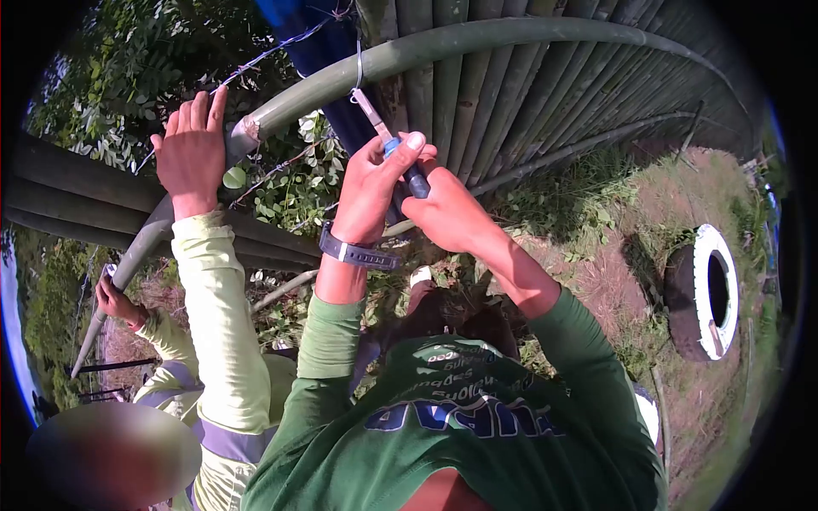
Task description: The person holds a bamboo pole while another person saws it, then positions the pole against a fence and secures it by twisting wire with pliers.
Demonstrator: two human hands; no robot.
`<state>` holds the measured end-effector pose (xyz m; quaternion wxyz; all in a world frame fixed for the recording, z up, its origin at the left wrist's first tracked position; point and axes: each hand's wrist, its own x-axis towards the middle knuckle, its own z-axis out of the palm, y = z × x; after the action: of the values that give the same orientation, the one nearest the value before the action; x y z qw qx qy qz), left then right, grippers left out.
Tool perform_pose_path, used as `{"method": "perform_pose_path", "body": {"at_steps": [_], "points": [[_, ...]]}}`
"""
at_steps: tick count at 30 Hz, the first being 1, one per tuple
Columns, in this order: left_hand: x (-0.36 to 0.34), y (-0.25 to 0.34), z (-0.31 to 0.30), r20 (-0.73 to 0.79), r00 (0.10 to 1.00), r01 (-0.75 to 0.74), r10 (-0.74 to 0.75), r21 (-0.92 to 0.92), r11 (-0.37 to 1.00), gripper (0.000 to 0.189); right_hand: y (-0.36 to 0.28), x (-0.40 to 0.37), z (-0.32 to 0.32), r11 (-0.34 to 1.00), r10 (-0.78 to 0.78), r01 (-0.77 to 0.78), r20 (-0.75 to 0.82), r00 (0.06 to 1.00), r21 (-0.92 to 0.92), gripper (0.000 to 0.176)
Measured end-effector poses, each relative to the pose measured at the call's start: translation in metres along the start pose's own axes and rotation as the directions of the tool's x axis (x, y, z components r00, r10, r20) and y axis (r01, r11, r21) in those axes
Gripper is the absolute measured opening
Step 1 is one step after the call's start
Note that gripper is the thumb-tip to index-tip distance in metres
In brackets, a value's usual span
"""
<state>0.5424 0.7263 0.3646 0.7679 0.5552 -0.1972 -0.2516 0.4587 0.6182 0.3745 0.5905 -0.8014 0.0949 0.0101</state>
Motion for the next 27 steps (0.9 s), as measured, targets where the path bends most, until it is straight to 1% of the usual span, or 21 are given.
{"method": "perform_pose_path", "body": {"at_steps": [1, 2, 3, 4, 5, 6, 8, 9, 10, 13, 14, 15, 16, 17, 18, 19, 20, 21, 22, 24, 27], "points": [[-0.005, 0.003, -0.003, 0.004, 1.000, 0.022, -0.023, 0.097, 0.995, 0.041, 0.014, 0.006, -0.004, 0.993, -0.004, -0.011, 0.122, 0.992, 0.120, 0.043], [-0.008, 0.006, -0.007, 0.007, 0.999, 0.041, -0.043, 0.201, 0.979, 0.040, 0.025, 0.012, -0.009, 0.993, -0.001, -0.015, 0.138, 0.990, 0.117, 0.043], [-0.012, 0.011, -0.010, -0.004, 0.999, 0.035, -0.035, 0.215, 0.976, 0.038, 0.034, 0.017, -0.011, 0.870, 0.035, -0.172, 0.290, 0.956, 0.462, 0.042], [-0.017, 0.013, -0.009, -0.010, 0.999, 0.037, -0.036, 0.226, 0.973, 0.036, 0.037, 0.017, -0.012, 0.608, 0.022, -0.356, 0.434, 0.901, 0.710, 0.042], [-0.020, 0.016, -0.008, -0.065, 0.997, 0.049, -0.035, 0.225, 0.973, 0.031, 0.036, 0.019, -0.008, 0.392, -0.136, -0.452, 0.536, 0.833, 0.801, 0.038], [-0.022, 0.020, -0.012, -0.084, 0.994, 0.080, -0.066, 0.176, 0.981, 0.040, 0.053, 0.027, 0.006, 0.097, -0.356, -0.600, 0.591, 0.724, 0.794, 0.033], [-0.010, 0.010, -0.027, -0.032, 0.992, 0.125, -0.121, 0.202, 0.972, 0.033, 0.081, 0.042, 0.047, -0.011, -0.629, -0.671, 0.517, 0.580, 0.741, 0.034], [-0.004, 0.021, -0.024, 0.036, 0.970, 0.242, -0.242, 0.010, 0.970, 0.025, 0.086, 0.049, 0.042, 0.030, -0.606, -0.692, 0.564, 0.561, 0.721, 0.037], [0.007, 0.025, -0.034, 0.117, 0.928, 0.348, -0.355, 0.073, 0.935, 0.022, 0.074, 0.046, 0.030, 0.032, -0.587, -0.678, 0.563, 0.583, 0.735, 0.034], [0.020, 0.016, -0.018, 0.226, 0.946, 0.248, -0.232, -0.044, 0.968, 0.021, 0.069, 0.042, 0.017, 0.129, -0.553, -0.614, 0.570, 0.607, 0.779, 0.040], [0.018, 0.022, -0.015, 0.189, 0.954, 0.241, -0.232, -0.025, 0.970, 0.021, 0.064, 0.038, 0.009, 0.143, -0.560, -0.601, 0.565, 0.606, 0.787, 0.040], [0.019, 0.014, -0.014, 0.179, 0.968, 0.191, -0.177, -0.060, 0.980, 0.021, 0.051, 0.026, -0.001, 0.379, -0.318, -0.477, 0.596, 0.738, 0.793, 0.042], [0.022, 0.004, -0.013, 0.169, 0.978, 0.139, -0.122, -0.095, 0.986, 0.021, 0.044, 0.018, -0.006, 0.604, -0.075, -0.372, 0.516, 0.854, 0.705, 0.046], [0.021, -0.003, -0.013, 0.159, 0.985, 0.097, -0.073, -0.151, 0.984, 0.022, 0.042, 0.012, -0.006, 0.811, -0.010, -0.204, 0.361, 0.932, 0.548, 0.051], [0.024, -0.010, -0.013, 0.163, 0.986, 0.054, -0.019, -0.217, 0.975, 0.020, 0.036, -0.002, -0.003, 0.988, -0.033, 0.023, 0.058, 0.998, 0.152, 0.065], [0.025, -0.015, -0.012, 0.146, 0.989, 0.053, -0.016, -0.251, 0.966, 0.019, 0.028, -0.017, 0.007, 0.988, -0.091, 0.074, -0.126, 0.988, -0.136, 0.072], [0.027, -0.019, -0.011, 0.125, 0.992, 0.049, -0.013, -0.287, 0.957, 0.018, 0.020, -0.027, 0.021, 0.906, -0.197, 0.066, -0.277, 0.940, -0.419, 0.080], [0.029, -0.023, -0.011, 0.130, 0.991, 0.037, 0.007, -0.330, 0.943, 0.016, 0.015, -0.030, 0.036, 0.865, -0.277, 0.057, -0.379, 0.883, -0.499, 0.084], [0.029, -0.023, -0.009, 0.155, 0.988, 0.057, 0.006, -0.396, 0.916, 0.016, 0.010, -0.028, 0.051, 0.785, -0.397, 0.024, -0.472, 0.787, -0.620, 0.083], [0.029, -0.022, -0.007, 0.147, 0.989, 0.084, -0.022, -0.429, 0.899, 0.016, 0.015, -0.006, 0.065, 0.673, -0.447, -0.173, -0.582, 0.680, -0.719, 0.079], [0.036, -0.029, -0.012, 0.188, 0.982, 0.075, 0.011, -0.445, 0.892, 0.014, 0.032, 0.014, 0.060, 0.655, -0.428, -0.222, -0.597, 0.679, -0.722, 0.069]]}}
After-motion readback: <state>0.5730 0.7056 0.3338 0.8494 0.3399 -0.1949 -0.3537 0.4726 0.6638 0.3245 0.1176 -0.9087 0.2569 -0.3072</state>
